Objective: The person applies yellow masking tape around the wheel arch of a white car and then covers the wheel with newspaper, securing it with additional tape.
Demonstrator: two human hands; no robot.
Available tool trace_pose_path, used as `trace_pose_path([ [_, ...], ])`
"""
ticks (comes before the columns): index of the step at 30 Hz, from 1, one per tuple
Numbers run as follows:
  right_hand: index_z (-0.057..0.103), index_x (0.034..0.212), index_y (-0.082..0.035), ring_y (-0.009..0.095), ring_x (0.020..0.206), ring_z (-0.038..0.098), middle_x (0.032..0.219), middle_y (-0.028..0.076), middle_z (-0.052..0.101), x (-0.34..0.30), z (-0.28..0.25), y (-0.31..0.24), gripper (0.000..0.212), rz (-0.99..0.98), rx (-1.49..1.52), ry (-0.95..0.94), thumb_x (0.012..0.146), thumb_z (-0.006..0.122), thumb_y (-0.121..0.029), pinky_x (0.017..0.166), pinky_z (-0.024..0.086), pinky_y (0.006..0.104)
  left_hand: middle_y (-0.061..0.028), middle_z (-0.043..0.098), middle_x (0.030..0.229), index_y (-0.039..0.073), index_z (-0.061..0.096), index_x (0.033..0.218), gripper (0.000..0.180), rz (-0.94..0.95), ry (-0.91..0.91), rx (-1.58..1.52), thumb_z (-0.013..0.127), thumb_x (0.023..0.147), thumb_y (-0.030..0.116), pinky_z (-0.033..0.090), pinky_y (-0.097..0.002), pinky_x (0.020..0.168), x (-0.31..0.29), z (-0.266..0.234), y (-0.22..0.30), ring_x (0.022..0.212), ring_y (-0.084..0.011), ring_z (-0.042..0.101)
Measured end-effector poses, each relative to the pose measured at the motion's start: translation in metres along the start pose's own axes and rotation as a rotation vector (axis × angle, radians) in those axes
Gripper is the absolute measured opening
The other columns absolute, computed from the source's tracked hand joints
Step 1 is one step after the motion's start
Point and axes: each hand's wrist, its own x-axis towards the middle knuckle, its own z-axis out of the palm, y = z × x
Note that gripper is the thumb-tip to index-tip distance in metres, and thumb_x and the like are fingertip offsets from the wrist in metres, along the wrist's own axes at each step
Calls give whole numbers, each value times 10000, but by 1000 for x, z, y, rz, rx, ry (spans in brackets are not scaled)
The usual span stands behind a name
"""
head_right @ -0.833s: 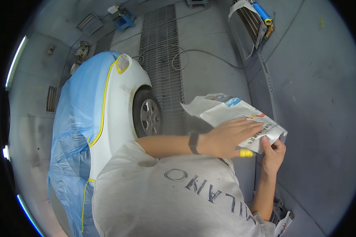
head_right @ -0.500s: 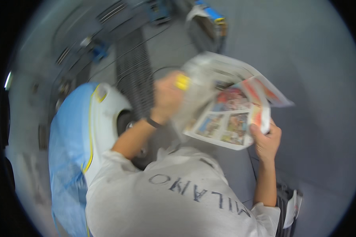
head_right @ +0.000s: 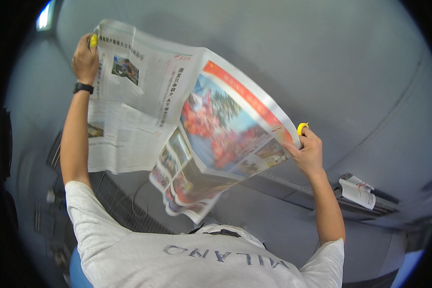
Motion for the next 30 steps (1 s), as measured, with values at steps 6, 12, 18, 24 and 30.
trace_pose_path([
  [6, 750, 816, 11, 243, 658, 537, 742, 87, 536, -4, 47, -13, 296, 129, -168, 232, 751, 904, -234, 588, 421, 375, -82, 761, 1157, 222, 634, 1302, 335, 244, 287, -90, 613, 1025, 409, 599, -471, 788, 154, 50, -41, 984, -367, 741],
  [12, 701, 1146, -39, 354, 949, 649, 1072, 145, 607, -10, 81, -68, 386, 192, -592, 439, 818, 838, -188, 812, 533, 434, -48, 723, 1157, 244, 572, 1361, 426, 278, 820, -192, 690, 981, 398, 582, -426, 809, 167, 42, -39, 983, -298, 723],
  [18, 706, 1206, -77, 364, 975, 656, 1062, 136, 662, 80, 49, -205, 375, -376, -519, 595, 862, 644, 59, 861, 538, 441, -56, 637, 1050, 128, 672, 1058, 238, 345, 262, -440, 711, 836, 49, 525, -380, 877, 99, -19, 42, 1017, -256, 632],
  [24, 731, 1008, -70, 244, 989, 674, 986, 56, 671, 201, 101, -270, 225, -797, -435, 198, 791, 696, -19, 851, 571, 390, -61, 691, 1056, 95, 687, 1171, 373, 575, -157, -853, 675, 810, 1, 506, -402, 914, 43, -32, 86, 1006, -271, 657],
  [30, 681, 888, -70, 237, 1085, 656, 1044, 53, 658, 240, 103, -269, 109, -912, -401, 135, 781, 703, -71, 933, 567, 383, -102, 748, 1108, 86, 650, 1370, 508, 569, -620, -1220, 669, 865, 40, 475, -382, 993, 82, -34, 87, 1046, -262, 676],
])
